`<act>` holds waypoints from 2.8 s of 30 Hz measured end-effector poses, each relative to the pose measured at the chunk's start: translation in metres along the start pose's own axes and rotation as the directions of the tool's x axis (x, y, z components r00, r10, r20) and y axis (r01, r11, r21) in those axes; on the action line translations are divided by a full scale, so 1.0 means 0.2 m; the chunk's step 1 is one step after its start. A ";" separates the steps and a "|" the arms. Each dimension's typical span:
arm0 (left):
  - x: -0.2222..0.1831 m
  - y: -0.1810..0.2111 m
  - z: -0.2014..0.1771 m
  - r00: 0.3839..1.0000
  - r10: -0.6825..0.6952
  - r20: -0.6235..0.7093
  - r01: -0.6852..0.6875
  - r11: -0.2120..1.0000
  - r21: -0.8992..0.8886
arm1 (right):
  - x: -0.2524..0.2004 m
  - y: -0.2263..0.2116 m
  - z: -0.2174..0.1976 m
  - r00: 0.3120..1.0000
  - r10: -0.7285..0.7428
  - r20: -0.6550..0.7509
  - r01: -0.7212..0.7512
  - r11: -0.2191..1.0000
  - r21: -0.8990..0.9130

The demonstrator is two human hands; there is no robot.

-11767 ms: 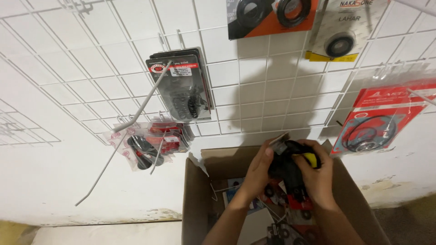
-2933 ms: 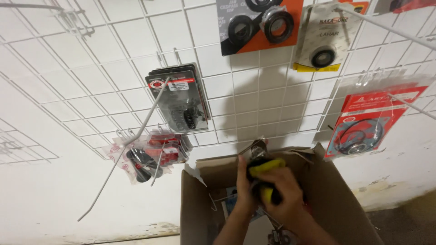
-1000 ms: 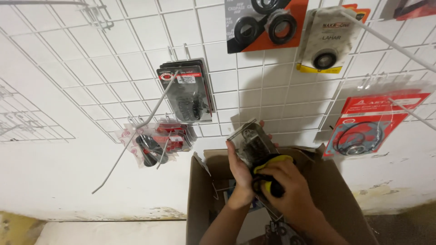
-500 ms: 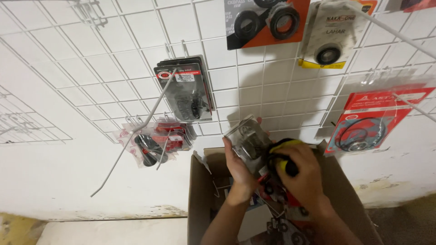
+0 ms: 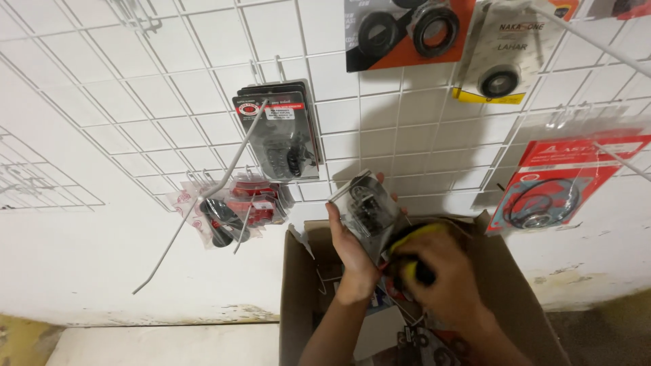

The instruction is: Wiping down an automotive component with a cloth and organizing parts on a display rack.

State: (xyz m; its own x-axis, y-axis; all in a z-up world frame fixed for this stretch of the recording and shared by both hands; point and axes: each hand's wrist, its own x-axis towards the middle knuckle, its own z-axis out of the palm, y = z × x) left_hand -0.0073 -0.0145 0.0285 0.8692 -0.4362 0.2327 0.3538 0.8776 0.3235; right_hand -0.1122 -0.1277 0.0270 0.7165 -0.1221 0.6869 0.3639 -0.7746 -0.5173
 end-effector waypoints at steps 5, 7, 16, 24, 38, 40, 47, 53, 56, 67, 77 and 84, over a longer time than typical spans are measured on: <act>0.01 0.03 0.02 0.998 0.052 -0.026 -0.051 0.998 0.043 | -0.01 0.04 0.00 0.992 0.009 0.126 -0.011 1.000 0.009; 0.00 0.04 0.00 1.000 0.010 -0.003 -0.010 1.000 0.016 | 0.03 0.03 -0.02 0.998 0.045 0.054 -0.045 0.999 -0.014; -0.02 -0.04 -0.02 0.996 0.006 0.087 -0.007 1.000 0.016 | 0.00 -0.01 0.02 0.998 -0.035 0.052 0.037 0.999 -0.035; -0.05 -0.08 0.01 0.985 0.142 0.095 -0.160 0.963 0.216 | -0.05 0.00 0.06 0.999 -0.023 0.039 0.028 0.992 -0.123; -0.02 -0.08 -0.05 0.989 -0.027 0.145 0.012 0.994 0.108 | -0.05 0.01 0.06 0.996 0.014 0.088 -0.007 0.997 -0.080; -0.06 -0.02 0.05 0.997 -0.063 0.044 0.050 0.968 0.244 | -0.02 0.09 0.04 1.000 0.018 0.005 -0.018 0.996 -0.090; -0.08 -0.11 -0.14 0.913 -0.232 -0.337 0.401 0.667 0.628 | 0.13 0.07 -0.06 0.962 -0.065 -0.266 0.013 0.981 -0.194; -0.03 -0.21 -0.53 0.993 0.015 -0.115 0.075 0.676 0.733 | 0.07 0.08 -0.06 0.991 0.003 -0.135 -0.017 0.995 -0.103; 0.00 -0.20 -0.55 0.994 -0.038 -0.102 0.102 0.659 0.745 | 0.04 0.17 -0.03 0.995 -0.021 -0.097 0.008 0.991 -0.134; -0.11 0.00 0.05 0.890 -0.411 0.197 -0.052 0.338 0.940 | 0.15 0.14 -0.18 0.997 0.045 -0.060 -0.046 0.999 -0.016; -0.02 -0.18 -0.27 0.970 -0.241 -0.028 0.225 0.851 0.474 | 0.00 -0.02 0.07 0.995 -0.092 -0.031 0.089 0.991 -0.101; 0.00 0.02 -0.07 0.986 -0.165 -0.020 0.162 0.923 0.350 | -0.04 0.08 0.16 0.994 0.060 0.095 -0.070 0.993 0.098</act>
State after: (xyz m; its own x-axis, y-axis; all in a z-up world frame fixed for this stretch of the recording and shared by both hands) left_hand -0.0004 -0.0088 0.0173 0.8054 -0.5714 0.1577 0.3464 0.6696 0.6570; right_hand -0.0922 -0.1193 -0.0040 0.7906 -0.1091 0.6026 0.3694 -0.6998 -0.6114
